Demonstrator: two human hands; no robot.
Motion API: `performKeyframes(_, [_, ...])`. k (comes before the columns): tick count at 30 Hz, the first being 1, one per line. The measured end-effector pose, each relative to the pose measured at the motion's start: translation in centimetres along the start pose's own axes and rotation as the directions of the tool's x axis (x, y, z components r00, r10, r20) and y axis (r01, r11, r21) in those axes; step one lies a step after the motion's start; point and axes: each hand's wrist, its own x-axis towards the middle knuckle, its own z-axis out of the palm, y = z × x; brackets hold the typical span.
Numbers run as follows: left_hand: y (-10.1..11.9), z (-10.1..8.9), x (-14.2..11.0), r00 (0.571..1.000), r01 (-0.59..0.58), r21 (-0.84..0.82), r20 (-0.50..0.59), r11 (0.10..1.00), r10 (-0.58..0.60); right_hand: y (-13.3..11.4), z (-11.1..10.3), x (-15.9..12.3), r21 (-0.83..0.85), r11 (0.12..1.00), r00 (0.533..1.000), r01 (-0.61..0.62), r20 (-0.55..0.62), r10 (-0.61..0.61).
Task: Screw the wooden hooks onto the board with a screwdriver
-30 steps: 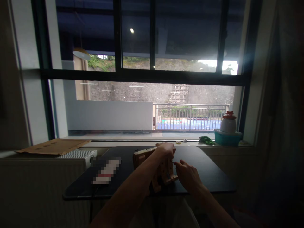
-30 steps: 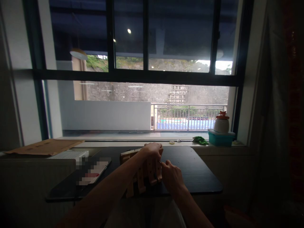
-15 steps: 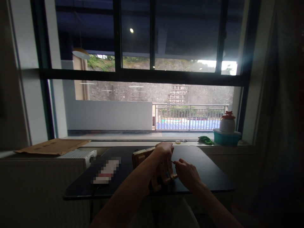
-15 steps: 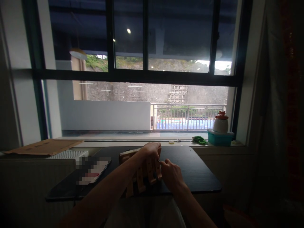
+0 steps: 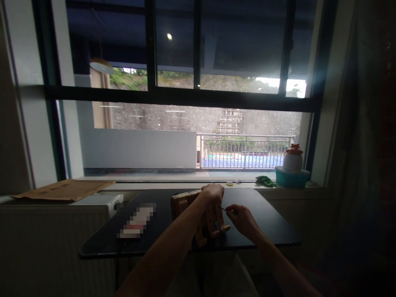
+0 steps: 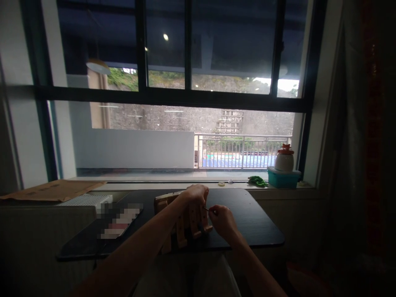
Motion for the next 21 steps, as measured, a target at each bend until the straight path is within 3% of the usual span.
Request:
performKeyframes(11, [-0.1,-0.5,0.3,0.997,-0.004,0.052,0.078,0.999,0.000,-1.8,-0.7,-0.7,-0.124,0.988,0.996,0.088,0.042,-0.083])
performKeyframes(21, [-0.1,-0.5,0.1,0.997,-0.004,0.055,0.082,0.998,-0.001,0.3,0.0,0.7,0.121,0.992,0.999,-0.040,0.007,0.039])
